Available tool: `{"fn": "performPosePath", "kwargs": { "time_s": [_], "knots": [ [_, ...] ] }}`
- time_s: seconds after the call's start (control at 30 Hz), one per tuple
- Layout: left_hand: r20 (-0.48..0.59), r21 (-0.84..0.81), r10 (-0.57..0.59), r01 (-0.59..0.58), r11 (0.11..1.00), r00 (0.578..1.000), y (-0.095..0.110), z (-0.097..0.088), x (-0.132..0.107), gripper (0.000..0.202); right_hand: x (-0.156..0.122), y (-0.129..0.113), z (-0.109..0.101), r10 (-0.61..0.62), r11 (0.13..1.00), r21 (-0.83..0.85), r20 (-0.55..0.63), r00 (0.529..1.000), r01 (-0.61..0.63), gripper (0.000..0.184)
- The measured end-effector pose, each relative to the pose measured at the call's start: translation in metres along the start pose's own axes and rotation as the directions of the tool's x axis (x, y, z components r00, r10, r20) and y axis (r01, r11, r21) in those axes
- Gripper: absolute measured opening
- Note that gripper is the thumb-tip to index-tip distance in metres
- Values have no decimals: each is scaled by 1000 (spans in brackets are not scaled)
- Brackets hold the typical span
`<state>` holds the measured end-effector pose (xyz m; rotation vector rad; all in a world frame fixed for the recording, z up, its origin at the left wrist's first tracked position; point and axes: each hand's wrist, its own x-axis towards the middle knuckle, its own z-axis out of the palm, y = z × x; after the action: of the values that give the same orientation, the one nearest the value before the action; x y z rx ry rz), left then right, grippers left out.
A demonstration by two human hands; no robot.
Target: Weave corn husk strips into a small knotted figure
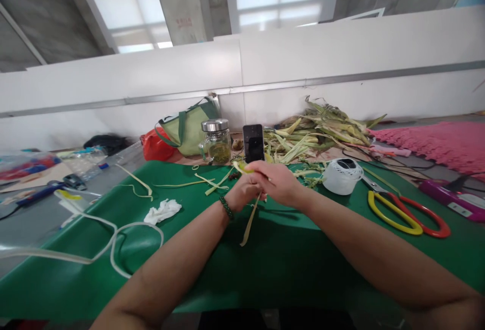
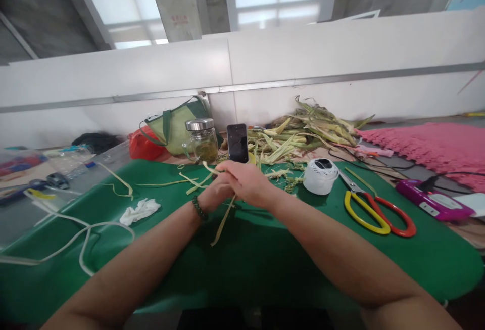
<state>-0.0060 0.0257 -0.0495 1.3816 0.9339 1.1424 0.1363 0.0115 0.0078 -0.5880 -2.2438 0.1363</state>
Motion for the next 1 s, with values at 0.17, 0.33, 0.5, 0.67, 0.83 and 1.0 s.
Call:
{"fn": "performPosePath", "kwargs": {
  "time_s": [0.17, 0.33, 0.5, 0.67, 0.83, 1.0],
  "knots": [
    [-35, -96, -91, 87, 992, 995, 35, -18, -5, 33, 2, 19, -21, 200, 949, -229, -90, 976, -216, 31],
    [-31, 240, 234, -220, 946, 972, 48, -15, -11, 40, 5, 30, -17, 266, 957, -167, 168, 949, -239, 14],
    [-58, 551, 548, -431, 715, 835, 47, -10, -17, 52, 2, 30, -10, 116, 980, -171, 86, 990, -101, 17],
    [-28, 710, 699, -478, 518, 715, 44, -12, -20, 57, -1, 32, -8, 10, 970, -245, 12, 1000, -7, 19],
    [23, 765, 730, -482, 427, 683, 49, -12, -26, 44, 0, 19, -16, 8, 995, -100, -131, 991, -21, 18],
    [-44, 684, 656, -456, 570, 754, 53, -8, -29, 31, 0, -2, -19, 204, 962, 183, 18, 979, -204, 37]
  ]
}}
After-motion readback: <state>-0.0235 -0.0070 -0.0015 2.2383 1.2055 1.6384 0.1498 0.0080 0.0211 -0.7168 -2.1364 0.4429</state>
